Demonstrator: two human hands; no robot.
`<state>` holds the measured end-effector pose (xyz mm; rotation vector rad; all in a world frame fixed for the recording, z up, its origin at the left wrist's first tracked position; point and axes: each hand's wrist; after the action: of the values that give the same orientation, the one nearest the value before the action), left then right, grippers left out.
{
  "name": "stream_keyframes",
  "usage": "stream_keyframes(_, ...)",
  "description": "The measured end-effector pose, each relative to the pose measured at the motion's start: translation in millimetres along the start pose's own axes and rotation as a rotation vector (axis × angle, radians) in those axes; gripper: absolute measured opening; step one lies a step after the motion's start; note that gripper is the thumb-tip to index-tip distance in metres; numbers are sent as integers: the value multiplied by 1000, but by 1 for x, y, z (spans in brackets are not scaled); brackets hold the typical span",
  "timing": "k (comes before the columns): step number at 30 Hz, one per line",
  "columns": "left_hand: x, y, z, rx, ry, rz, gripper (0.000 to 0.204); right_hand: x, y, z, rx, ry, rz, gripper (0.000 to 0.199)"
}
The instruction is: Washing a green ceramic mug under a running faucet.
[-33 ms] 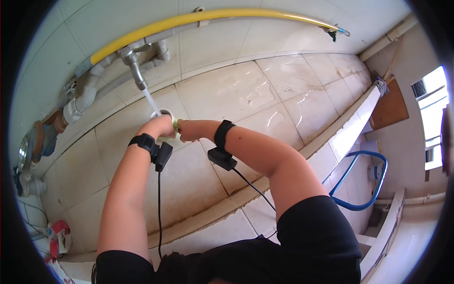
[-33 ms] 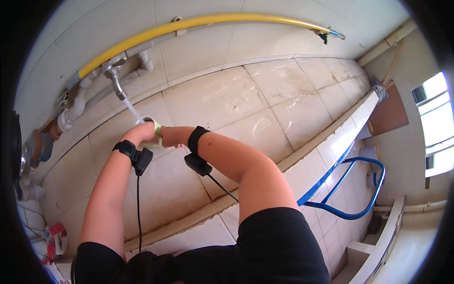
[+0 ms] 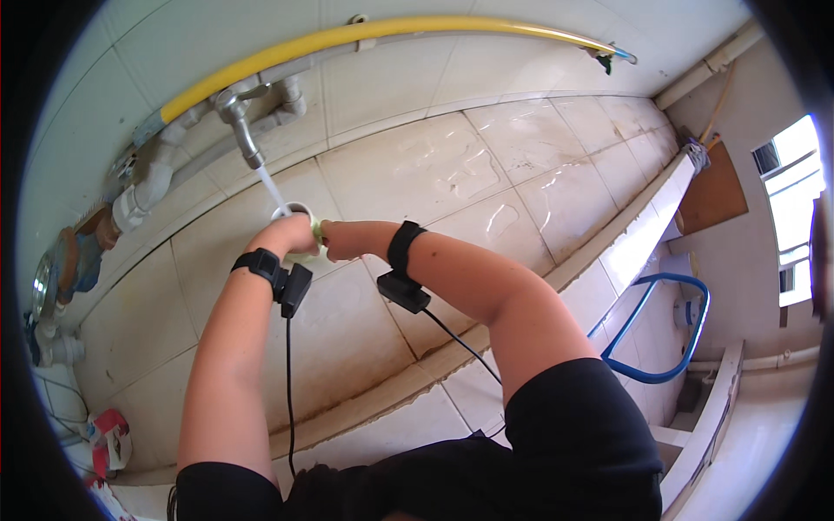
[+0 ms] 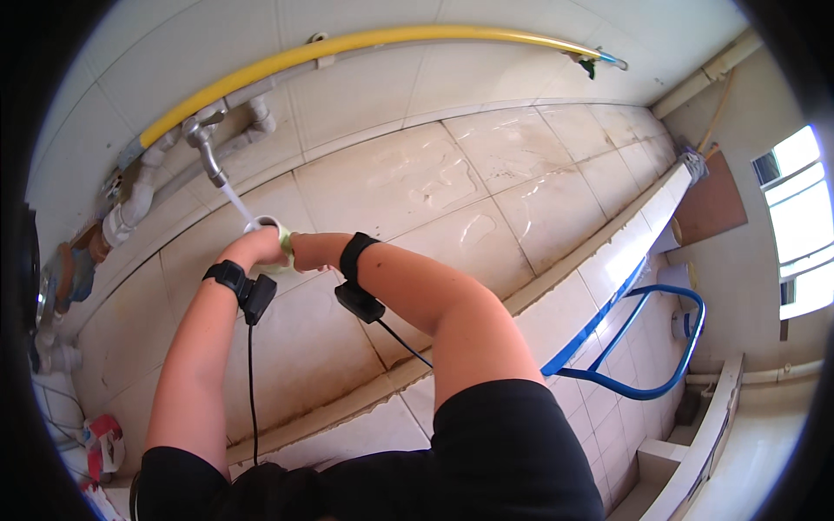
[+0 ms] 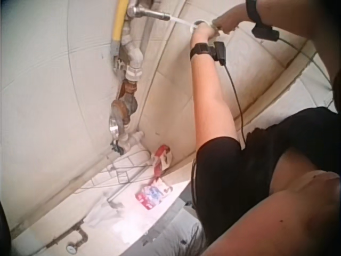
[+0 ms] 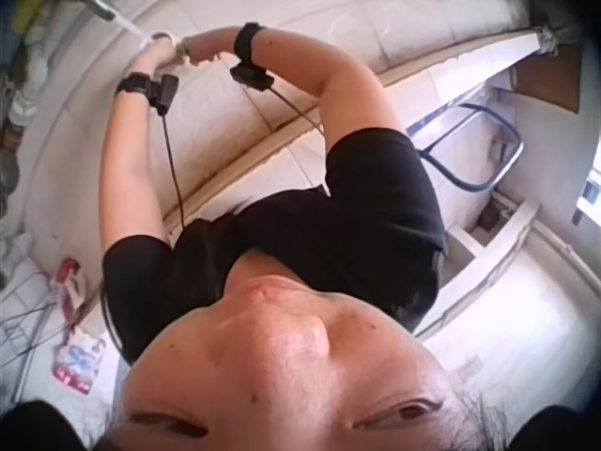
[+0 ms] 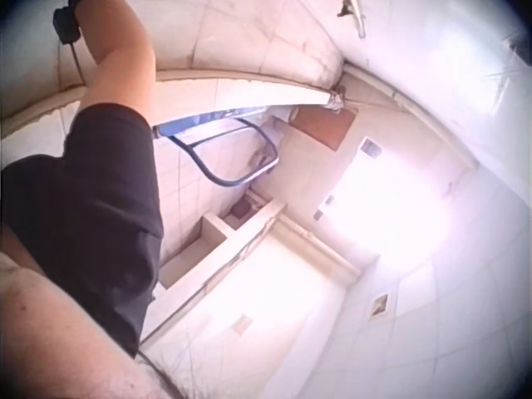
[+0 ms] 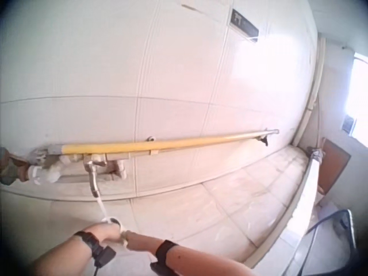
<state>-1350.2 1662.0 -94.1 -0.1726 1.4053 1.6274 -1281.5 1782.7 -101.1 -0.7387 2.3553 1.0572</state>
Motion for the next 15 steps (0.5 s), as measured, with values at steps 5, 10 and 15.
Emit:
stream_keyframes(5,17,-6,-12,-48,48,-47,40,1,3,-4,18,-11,9,29)
stream_keyframes(10,1,9,1,10,119,-110,39,1,2,-3,32,-7,7,29)
stream_keyframes(15,7,6,-1,6,56,-120,37,7,3,6,-7,-2,-67,45)
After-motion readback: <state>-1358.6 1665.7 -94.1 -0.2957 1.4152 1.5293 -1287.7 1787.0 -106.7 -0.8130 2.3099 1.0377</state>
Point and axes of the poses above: each hand's wrist, its own x-axis towards the middle knuckle, its own y-axis out of the back of the hand, z = x × y, and after that the axes turned 7 degrees about -x, right-handed
